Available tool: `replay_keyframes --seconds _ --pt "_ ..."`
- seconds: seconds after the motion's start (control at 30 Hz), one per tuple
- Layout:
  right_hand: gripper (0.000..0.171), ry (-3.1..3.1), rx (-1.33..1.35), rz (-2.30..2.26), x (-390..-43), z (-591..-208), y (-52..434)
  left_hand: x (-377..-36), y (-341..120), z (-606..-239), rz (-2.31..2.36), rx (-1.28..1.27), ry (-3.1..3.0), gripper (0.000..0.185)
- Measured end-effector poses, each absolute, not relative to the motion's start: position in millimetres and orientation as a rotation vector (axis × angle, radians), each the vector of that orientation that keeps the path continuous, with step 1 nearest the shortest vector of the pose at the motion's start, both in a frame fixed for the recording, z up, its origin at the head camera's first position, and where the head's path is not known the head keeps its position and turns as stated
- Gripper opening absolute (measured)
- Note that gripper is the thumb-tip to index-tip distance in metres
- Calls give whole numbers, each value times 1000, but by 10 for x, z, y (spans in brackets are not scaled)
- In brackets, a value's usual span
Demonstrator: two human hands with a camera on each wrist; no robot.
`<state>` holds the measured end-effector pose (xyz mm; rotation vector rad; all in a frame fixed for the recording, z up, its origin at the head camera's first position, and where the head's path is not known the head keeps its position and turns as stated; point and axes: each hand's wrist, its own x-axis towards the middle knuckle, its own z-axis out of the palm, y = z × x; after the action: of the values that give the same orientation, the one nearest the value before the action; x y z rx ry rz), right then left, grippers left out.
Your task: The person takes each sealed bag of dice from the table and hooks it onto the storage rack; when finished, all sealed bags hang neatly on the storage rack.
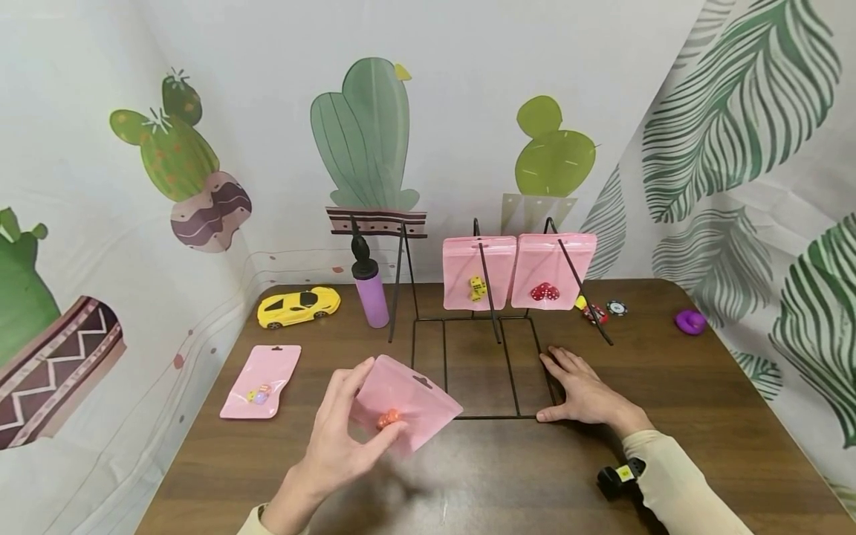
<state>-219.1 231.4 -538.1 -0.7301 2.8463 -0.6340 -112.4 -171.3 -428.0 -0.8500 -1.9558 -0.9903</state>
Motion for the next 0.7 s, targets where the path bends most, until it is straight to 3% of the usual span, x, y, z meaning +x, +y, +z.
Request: replay_keyframes --seconds 0.3,0.7 --pt "114 2846 -731 -633 -2186 -5391 2318 -1113 -1596 -4161 -1134 -848 -1787 77" --pt "113 2849 -744 -653 -2184 -5400 2304 -989 -1473 -3903 -1256 -613 -1840 83"
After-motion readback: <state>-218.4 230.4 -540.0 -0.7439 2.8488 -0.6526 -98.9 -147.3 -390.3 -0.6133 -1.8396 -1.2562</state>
